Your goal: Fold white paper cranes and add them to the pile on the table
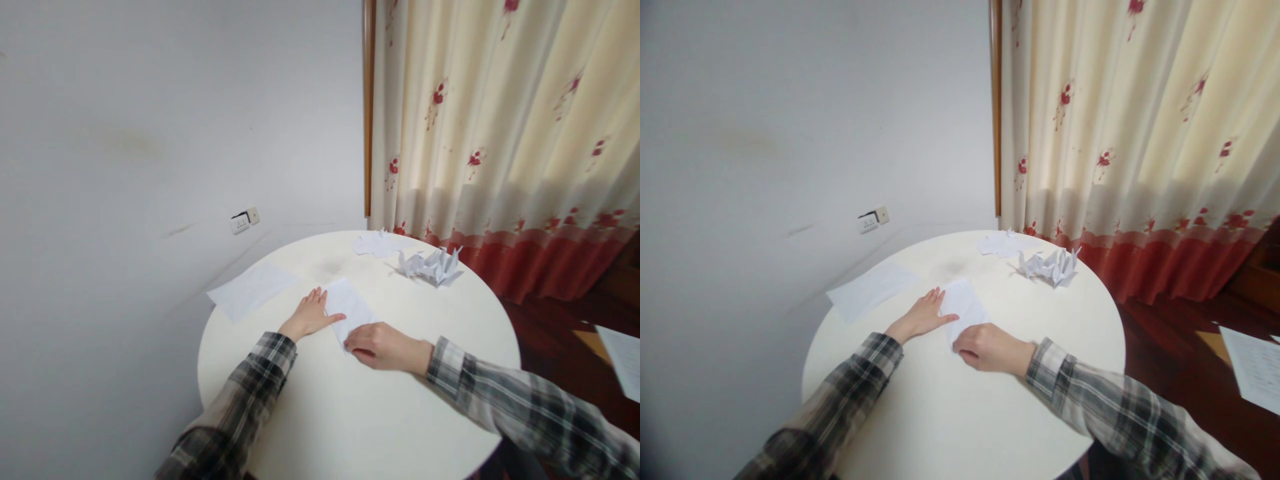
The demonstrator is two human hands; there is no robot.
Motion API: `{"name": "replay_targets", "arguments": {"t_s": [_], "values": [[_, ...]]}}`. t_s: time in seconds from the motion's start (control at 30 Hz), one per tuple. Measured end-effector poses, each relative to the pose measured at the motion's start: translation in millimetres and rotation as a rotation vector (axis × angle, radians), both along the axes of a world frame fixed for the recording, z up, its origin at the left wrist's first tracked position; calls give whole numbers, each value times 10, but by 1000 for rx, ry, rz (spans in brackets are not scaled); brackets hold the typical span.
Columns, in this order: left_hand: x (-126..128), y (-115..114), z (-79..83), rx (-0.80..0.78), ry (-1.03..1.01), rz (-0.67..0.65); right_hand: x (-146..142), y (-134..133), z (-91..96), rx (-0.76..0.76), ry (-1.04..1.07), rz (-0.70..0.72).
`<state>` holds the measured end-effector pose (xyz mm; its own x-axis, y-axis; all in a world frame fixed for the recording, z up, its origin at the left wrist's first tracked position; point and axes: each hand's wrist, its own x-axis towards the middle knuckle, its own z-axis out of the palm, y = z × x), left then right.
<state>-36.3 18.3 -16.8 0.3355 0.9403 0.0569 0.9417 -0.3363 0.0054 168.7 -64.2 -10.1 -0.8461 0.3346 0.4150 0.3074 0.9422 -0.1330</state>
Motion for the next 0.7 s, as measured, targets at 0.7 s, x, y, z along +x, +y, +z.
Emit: {"name": "replay_targets", "arguments": {"t_s": [0.7], "values": [[12, -28, 33, -43, -57, 3, -5, 19, -61, 90, -48, -37]]}}
